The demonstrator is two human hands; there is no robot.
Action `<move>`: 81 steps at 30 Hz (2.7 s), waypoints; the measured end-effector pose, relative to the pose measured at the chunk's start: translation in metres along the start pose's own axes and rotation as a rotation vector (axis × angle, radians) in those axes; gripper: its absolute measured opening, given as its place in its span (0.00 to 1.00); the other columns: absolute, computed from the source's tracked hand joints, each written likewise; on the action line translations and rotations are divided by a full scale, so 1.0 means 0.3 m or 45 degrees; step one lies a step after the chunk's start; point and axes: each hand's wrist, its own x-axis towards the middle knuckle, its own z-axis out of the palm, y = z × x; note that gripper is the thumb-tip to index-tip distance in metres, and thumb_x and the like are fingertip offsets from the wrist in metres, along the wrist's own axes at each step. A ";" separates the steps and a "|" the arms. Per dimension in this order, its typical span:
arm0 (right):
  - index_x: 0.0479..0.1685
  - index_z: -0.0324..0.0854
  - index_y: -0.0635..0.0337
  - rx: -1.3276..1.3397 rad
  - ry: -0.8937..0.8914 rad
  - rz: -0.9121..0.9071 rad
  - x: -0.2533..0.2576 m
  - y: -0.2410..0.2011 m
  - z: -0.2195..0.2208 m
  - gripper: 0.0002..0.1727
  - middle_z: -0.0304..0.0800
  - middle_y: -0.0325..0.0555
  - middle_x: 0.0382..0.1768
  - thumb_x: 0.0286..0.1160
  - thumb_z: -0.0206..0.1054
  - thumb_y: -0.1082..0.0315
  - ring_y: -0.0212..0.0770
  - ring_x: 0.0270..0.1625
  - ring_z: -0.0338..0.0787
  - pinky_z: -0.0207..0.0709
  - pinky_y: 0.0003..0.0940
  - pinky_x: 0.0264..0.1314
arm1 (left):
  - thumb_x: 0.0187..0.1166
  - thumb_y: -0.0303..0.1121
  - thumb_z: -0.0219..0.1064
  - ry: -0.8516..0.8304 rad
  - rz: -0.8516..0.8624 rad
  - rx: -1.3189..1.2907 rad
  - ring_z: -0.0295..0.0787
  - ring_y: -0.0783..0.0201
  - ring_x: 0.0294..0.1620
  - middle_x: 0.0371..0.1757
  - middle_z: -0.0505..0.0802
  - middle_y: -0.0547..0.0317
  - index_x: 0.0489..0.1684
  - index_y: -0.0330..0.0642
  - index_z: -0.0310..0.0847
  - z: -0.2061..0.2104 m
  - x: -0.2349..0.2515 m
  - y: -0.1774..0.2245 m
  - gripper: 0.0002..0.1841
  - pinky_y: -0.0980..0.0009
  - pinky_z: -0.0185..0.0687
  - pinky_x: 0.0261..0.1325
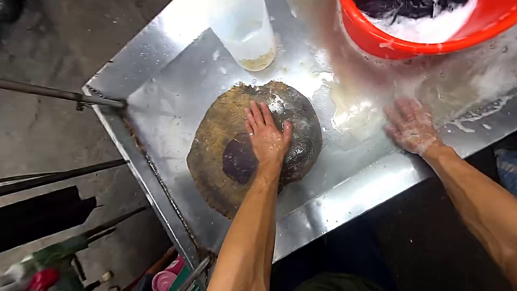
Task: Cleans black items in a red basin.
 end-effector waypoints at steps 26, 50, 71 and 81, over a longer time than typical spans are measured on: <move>0.79 0.77 0.63 0.082 0.546 0.545 0.312 0.096 -0.104 0.32 0.71 0.68 0.83 0.87 0.50 0.51 0.67 0.86 0.70 0.61 0.65 0.87 | 0.73 0.68 0.42 0.210 0.066 -0.026 0.57 0.32 0.91 0.89 0.66 0.33 0.87 0.35 0.65 0.023 0.019 0.002 0.49 0.38 0.50 0.87; 0.49 0.88 0.61 0.403 0.738 0.008 0.218 -0.056 -0.498 0.20 0.91 0.53 0.50 0.81 0.62 0.52 0.45 0.58 0.88 0.81 0.42 0.63 | 0.74 0.71 0.44 0.051 0.046 -0.052 0.49 0.27 0.92 0.90 0.60 0.27 0.89 0.32 0.59 0.022 0.018 -0.016 0.53 0.36 0.41 0.89; 0.69 0.79 0.66 0.196 -0.211 0.172 1.039 0.234 -0.502 0.19 0.87 0.65 0.61 0.83 0.62 0.70 0.64 0.65 0.88 0.80 0.65 0.67 | 0.75 0.71 0.44 0.013 0.012 -0.041 0.48 0.31 0.93 0.91 0.60 0.28 0.92 0.37 0.55 0.017 0.016 -0.025 0.52 0.39 0.40 0.90; 0.56 0.76 0.54 0.761 0.758 -0.166 0.969 0.297 -1.362 0.10 0.85 0.30 0.45 0.86 0.55 0.64 0.28 0.50 0.88 0.85 0.38 0.61 | 0.73 0.72 0.44 0.039 0.006 -0.090 0.50 0.32 0.93 0.91 0.60 0.30 0.93 0.40 0.54 0.028 0.013 -0.030 0.52 0.38 0.40 0.89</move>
